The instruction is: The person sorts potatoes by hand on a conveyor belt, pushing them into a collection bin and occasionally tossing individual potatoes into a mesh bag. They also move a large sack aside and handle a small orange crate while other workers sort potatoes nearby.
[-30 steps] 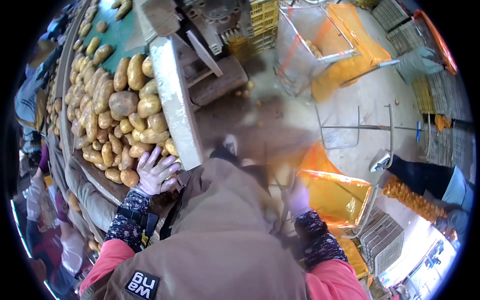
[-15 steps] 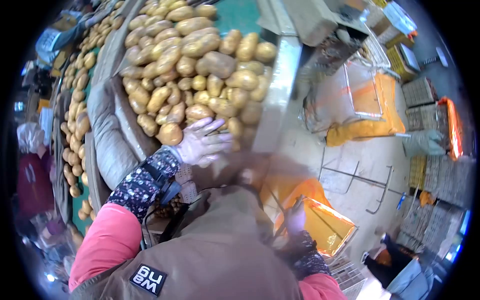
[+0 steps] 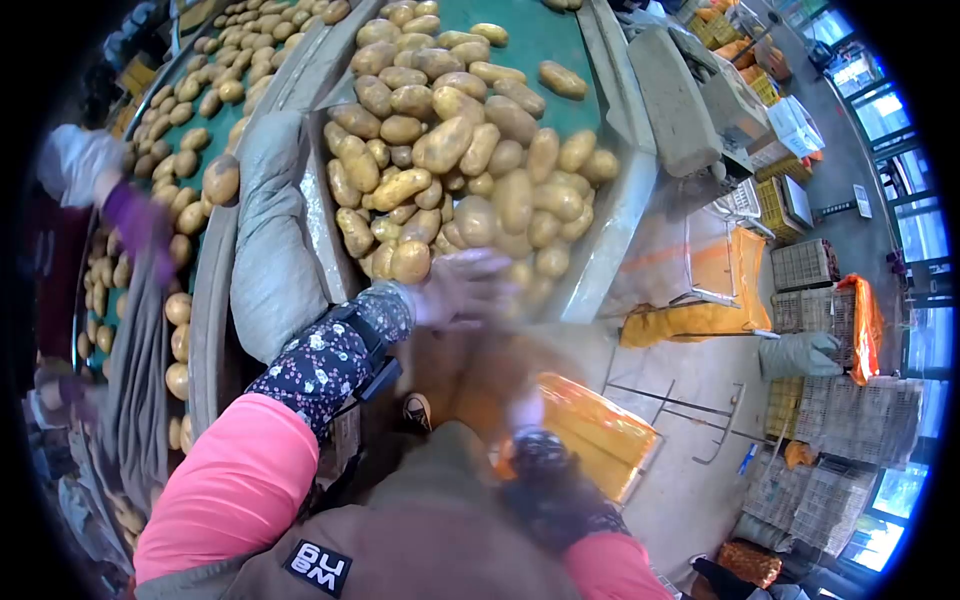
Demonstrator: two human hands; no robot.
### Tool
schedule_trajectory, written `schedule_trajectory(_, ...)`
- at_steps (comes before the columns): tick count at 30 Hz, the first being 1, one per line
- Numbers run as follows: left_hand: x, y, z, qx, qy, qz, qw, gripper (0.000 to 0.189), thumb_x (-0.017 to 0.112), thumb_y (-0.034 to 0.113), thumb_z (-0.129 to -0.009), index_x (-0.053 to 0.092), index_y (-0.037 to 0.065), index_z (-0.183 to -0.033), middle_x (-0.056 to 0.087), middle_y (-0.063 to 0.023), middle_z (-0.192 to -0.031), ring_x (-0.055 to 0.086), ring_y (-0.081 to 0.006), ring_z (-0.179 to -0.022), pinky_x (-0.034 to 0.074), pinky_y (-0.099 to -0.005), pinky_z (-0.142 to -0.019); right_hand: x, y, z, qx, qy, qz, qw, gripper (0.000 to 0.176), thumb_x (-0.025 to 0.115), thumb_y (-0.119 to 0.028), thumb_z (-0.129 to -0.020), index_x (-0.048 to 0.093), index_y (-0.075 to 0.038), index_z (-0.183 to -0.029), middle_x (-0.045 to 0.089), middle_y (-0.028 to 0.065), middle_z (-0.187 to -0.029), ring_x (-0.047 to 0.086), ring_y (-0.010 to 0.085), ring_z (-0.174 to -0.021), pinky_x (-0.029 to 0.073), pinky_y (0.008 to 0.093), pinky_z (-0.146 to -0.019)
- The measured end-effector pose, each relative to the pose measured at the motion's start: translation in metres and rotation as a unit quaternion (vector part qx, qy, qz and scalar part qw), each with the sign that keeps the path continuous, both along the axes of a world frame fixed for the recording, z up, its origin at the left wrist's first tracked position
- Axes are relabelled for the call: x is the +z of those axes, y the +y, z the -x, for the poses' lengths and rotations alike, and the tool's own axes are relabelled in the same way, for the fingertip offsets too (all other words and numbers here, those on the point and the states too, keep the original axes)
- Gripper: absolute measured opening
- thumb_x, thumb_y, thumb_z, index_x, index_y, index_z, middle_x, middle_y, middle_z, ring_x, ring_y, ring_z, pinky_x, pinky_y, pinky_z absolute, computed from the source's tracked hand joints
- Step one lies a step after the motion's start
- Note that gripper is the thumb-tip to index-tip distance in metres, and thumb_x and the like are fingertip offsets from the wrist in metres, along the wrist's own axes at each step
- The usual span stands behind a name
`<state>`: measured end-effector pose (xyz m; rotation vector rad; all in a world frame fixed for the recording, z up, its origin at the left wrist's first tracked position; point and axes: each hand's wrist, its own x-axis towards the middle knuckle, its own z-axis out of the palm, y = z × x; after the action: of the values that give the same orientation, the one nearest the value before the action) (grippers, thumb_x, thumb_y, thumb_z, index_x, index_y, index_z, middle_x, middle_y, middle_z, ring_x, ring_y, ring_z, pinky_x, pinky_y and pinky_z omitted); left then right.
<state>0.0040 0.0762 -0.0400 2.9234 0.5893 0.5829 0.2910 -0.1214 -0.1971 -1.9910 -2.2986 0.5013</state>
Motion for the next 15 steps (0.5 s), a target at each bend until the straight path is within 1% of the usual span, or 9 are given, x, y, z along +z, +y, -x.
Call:
schedule_trajectory(2,0.004,0.002,0.003,-0.009,0.078,0.036,0.996,0.056,0.063,0.037,-0.088,0.049,0.027,-0.141,0.032,0.0014,-0.159,0.022,-0.0327,-0.149,0.017,-0.0518,-0.123,-0.006,0.015,0.065,0.057,0.088,0.044,0.993,0.042,0.069,-0.011,-0.084,0.056,0.005,-0.121,0.063,0.0205,-0.111,0.063,0.0261,-0.103,0.053,0.0417,-0.085)
schedule_trajectory(3,0.002,0.003,0.003,-0.002,0.074,0.042,0.996,0.057,0.062,0.039,-0.088,0.049,0.028,-0.142,0.032,0.0018,-0.159,0.022,-0.0326,-0.149,0.016,-0.0516,-0.123,-0.044,0.017,0.096,-0.118,0.345,0.113,0.924,0.036,0.068,-0.011,-0.086,0.060,0.006,-0.117,0.064,0.0193,-0.110,0.064,0.0253,-0.099,0.053,0.0409,-0.084)
schedule_trajectory(4,-0.001,0.005,0.002,0.005,0.071,0.048,0.996,0.057,0.062,0.040,-0.088,0.049,0.030,-0.142,0.033,0.0022,-0.159,0.023,-0.0325,-0.149,0.016,-0.0513,-0.123,-0.050,0.022,0.133,-0.205,0.448,0.155,0.856,0.037,0.069,-0.012,-0.086,0.060,0.005,-0.117,0.064,0.0193,-0.109,0.064,0.0259,-0.099,0.053,0.0412,-0.084)
schedule_trajectory(6,-0.004,0.004,0.002,0.008,0.078,0.045,0.996,0.058,0.061,0.042,-0.088,0.048,0.032,-0.144,0.034,0.0028,-0.158,0.024,-0.0325,-0.149,0.015,-0.0513,-0.123,-0.032,0.032,0.209,-0.176,0.421,0.193,0.869,0.037,0.069,-0.013,-0.085,0.060,0.004,-0.117,0.064,0.0192,-0.108,0.064,0.0270,-0.098,0.053,0.0417,-0.084)
schedule_trajectory(8,0.010,0.006,0.002,0.011,0.091,0.019,0.996,0.059,0.060,0.044,-0.088,0.047,0.033,-0.145,0.035,0.0031,-0.158,0.024,-0.0328,-0.149,0.015,-0.0519,-0.122,-0.017,0.037,0.267,-0.144,0.395,0.212,0.882,0.037,0.069,-0.015,-0.085,0.060,0.003,-0.117,0.064,0.0191,-0.108,0.064,0.0281,-0.098,0.053,0.0422,-0.084)
schedule_trajectory(9,0.013,0.005,0.001,0.013,0.077,0.016,0.997,0.060,0.063,0.042,-0.085,0.050,0.031,-0.142,0.038,0.0029,-0.156,0.026,-0.0326,-0.148,0.016,-0.0519,-0.122,-0.010,0.038,0.288,-0.133,0.383,0.219,0.888,0.038,0.069,-0.016,-0.085,0.060,0.003,-0.117,0.064,0.0191,-0.107,0.064,0.0287,-0.098,0.052,0.0425,-0.084)
schedule_trajectory(11,0.016,0.005,-0.003,0.020,0.046,0.011,0.999,0.060,0.069,0.039,-0.080,0.057,0.026,-0.137,0.044,0.0023,-0.153,0.030,-0.0320,-0.146,0.020,-0.0519,-0.121,-0.004,0.036,0.308,-0.119,0.360,0.232,0.896,0.038,0.069,-0.017,-0.085,0.060,0.002,-0.116,0.064,0.0190,-0.107,0.064,0.0298,-0.097,0.052,0.0430,-0.084)
schedule_trajectory(14,0.021,0.008,-0.003,0.018,0.035,0.047,0.998,0.061,0.070,0.039,-0.080,0.057,0.026,-0.138,0.044,0.0028,-0.152,0.032,-0.0322,-0.145,0.020,-0.0522,-0.121,0.005,0.030,0.313,-0.101,0.344,0.232,0.904,0.039,0.070,-0.019,-0.085,0.060,0.001,-0.116,0.064,0.0189,-0.105,0.063,0.0315,-0.097,0.052,0.0438,-0.084)
schedule_trajectory(15,0.019,0.008,-0.003,0.017,0.035,0.042,0.998,0.060,0.070,0.039,-0.079,0.057,0.026,-0.137,0.045,0.0025,-0.152,0.032,-0.0327,-0.145,0.021,-0.0523,-0.121,0.010,0.031,0.311,-0.090,0.346,0.227,0.906,0.039,0.070,-0.020,-0.085,0.060,0.000,-0.116,0.064,0.0189,-0.105,0.063,0.0321,-0.097,0.052,0.0441,-0.084)
